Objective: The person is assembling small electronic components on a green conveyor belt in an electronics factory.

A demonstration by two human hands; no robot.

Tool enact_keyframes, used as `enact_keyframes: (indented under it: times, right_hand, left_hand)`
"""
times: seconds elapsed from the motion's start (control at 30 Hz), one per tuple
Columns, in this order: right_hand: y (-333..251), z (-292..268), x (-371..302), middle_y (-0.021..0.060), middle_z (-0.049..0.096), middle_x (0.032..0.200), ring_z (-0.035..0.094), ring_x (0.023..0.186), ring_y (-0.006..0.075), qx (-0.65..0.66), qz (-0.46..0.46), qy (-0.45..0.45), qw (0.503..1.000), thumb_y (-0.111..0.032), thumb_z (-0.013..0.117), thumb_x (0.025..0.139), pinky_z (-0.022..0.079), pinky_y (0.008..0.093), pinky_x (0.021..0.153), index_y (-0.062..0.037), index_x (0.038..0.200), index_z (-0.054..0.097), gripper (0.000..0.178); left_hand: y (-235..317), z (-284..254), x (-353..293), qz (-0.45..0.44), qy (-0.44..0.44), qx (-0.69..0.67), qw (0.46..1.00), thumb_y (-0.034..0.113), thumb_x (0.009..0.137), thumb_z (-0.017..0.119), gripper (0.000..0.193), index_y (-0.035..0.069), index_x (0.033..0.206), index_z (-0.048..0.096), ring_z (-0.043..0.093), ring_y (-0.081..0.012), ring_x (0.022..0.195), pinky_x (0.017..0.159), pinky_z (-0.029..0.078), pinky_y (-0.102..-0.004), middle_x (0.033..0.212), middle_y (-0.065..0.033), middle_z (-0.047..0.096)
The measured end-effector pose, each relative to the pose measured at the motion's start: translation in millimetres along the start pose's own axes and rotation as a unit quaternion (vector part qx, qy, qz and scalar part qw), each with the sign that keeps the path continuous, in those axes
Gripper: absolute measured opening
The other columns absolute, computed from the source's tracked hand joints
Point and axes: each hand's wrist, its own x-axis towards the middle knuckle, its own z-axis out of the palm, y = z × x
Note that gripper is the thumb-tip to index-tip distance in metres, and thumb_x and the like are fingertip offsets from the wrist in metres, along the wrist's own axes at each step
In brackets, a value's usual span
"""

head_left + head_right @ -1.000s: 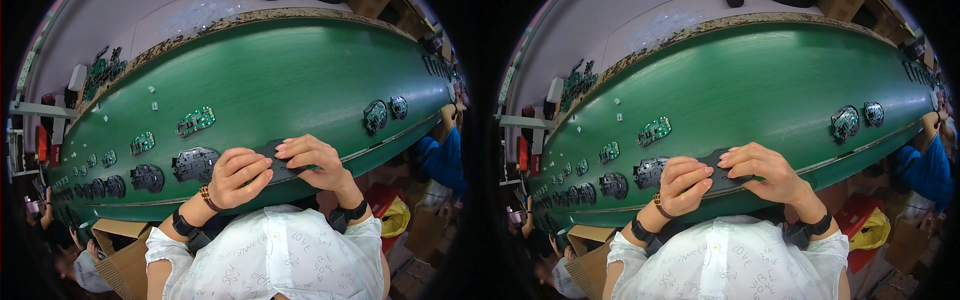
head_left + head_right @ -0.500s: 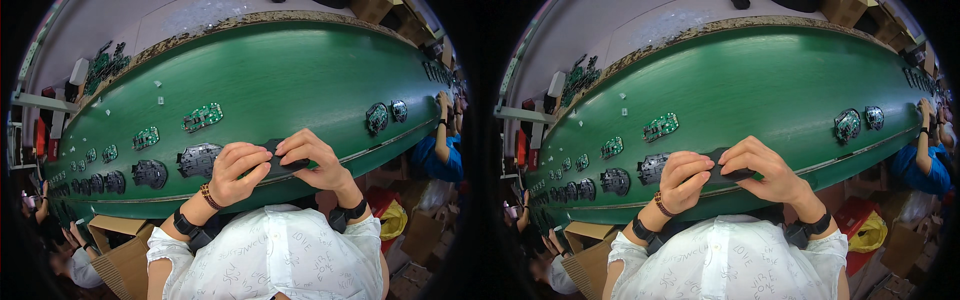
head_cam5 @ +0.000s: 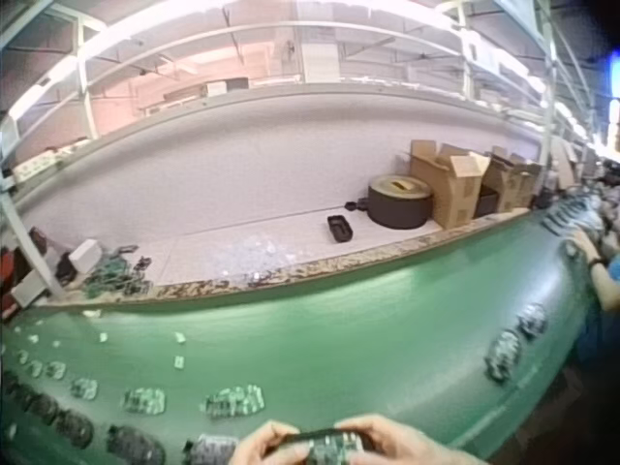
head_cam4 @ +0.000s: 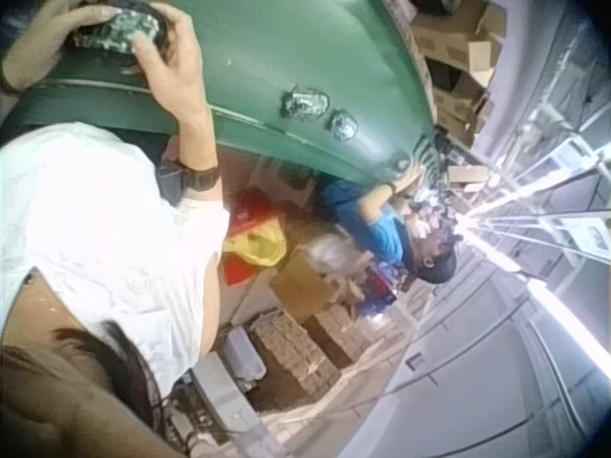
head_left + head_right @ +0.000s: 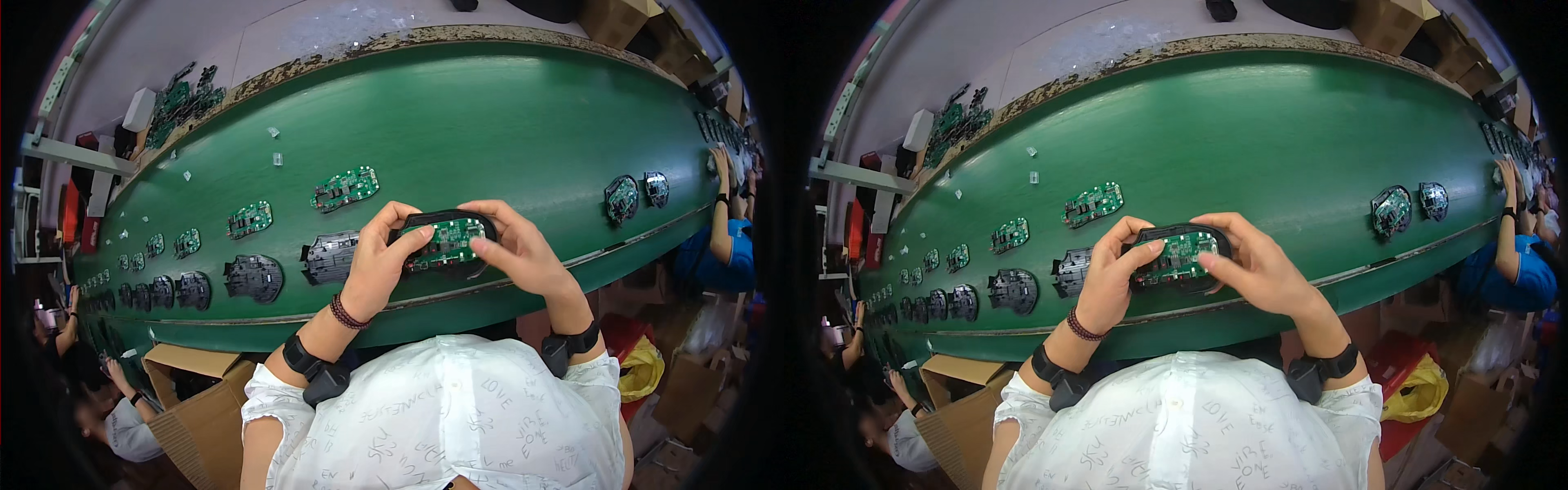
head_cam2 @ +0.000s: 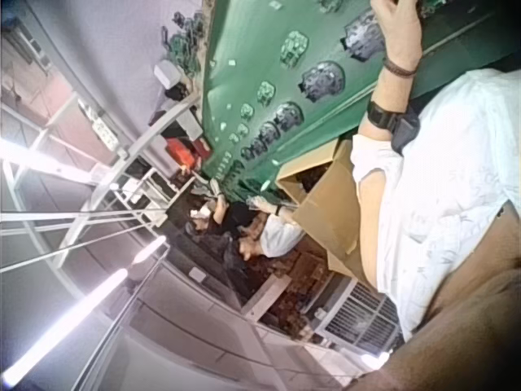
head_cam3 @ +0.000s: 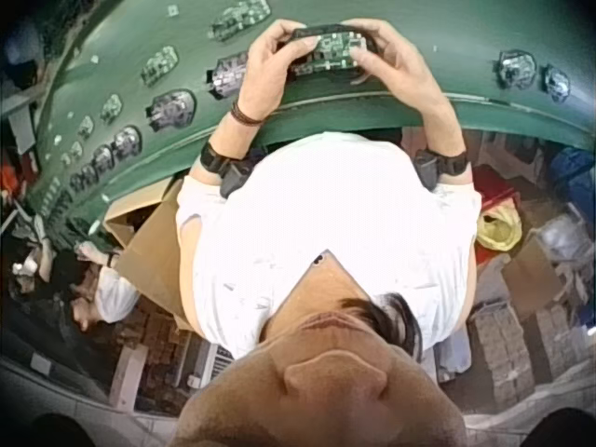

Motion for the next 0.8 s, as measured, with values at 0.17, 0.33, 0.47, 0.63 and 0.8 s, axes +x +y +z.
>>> enact_keyframes:
  times: [0.17, 0.33, 0.47, 0.63, 0.8]
  right_hand:
    - [2, -3, 7, 0.0096, 0.07, 0.111, 0.067, 0.095, 0.0103, 0.059, 0.1, 0.009, 0.993, -0.011, 0.057, 0.106, 0.059, 0.0249, 0.067, 0.003, 0.133, 0.054, 0.031]
    - [5, 0, 13, 0.009, 0.07, 0.111, 0.066, 0.096, 0.0102, 0.034, 0.077, 0.018, 0.996, -0.007, 0.058, 0.104, 0.058, 0.0257, 0.077, 0.0037, 0.13, 0.057, 0.028]
    - [-6, -10, 10, 0.0094, 0.069, 0.116, 0.064, 0.107, 0.0129, -0.013, 0.066, 0.06, 0.996, -0.002, 0.06, 0.102, 0.052, 0.0274, 0.093, 0.0047, 0.129, 0.059, 0.028]
    - [12, -89, -12, 0.009, 0.069, 0.113, 0.062, 0.104, 0.0119, -0.149, 0.046, 0.227, 0.961, -0.004, 0.056, 0.104, 0.048, 0.0259, 0.092, 0.0041, 0.125, 0.064, 0.024]
    - [32, -130, -14, 0.0098, 0.065, 0.115, 0.062, 0.109, 0.0216, -0.338, 0.035, 0.268, 0.901, -0.01, 0.061, 0.102, 0.047, 0.0324, 0.097, -0.0003, 0.124, 0.067, 0.025]
  left_hand:
    - [-3, -2, 3, -0.012, -0.006, -0.034, 0.999, 0.015, 0.096, 0.069, 0.017, 0.002, 0.102, 0.06, 0.058, -0.0057, 0.083, 0.075, 0.047, -0.0234, 0.093, -0.0019, 0.066]
    - [0, -4, 2, -0.011, -0.005, -0.024, 1.0, 0.012, 0.097, 0.069, 0.016, 0.001, 0.105, 0.06, 0.059, -0.0058, 0.087, 0.076, 0.049, -0.0237, 0.095, -0.0028, 0.067]
    - [4, -21, 3, 0.058, -0.029, 0.099, 0.993, 0.014, 0.099, 0.07, 0.028, 0.001, 0.122, 0.06, 0.062, -0.0106, 0.098, 0.079, 0.052, -0.0267, 0.108, -0.006, 0.065]
    - [33, -112, 37, 0.223, 0.213, 0.468, 0.828, 0.015, 0.091, 0.075, 0.031, 0.006, 0.119, 0.066, 0.064, -0.0185, 0.095, 0.079, 0.053, -0.032, 0.108, -0.0096, 0.065]
    - [36, -172, 58, 0.178, 0.25, 0.565, 0.766, 0.013, 0.089, 0.074, 0.02, 0.005, 0.106, 0.066, 0.062, -0.0338, 0.101, 0.087, 0.052, -0.0454, 0.102, -0.014, 0.061]
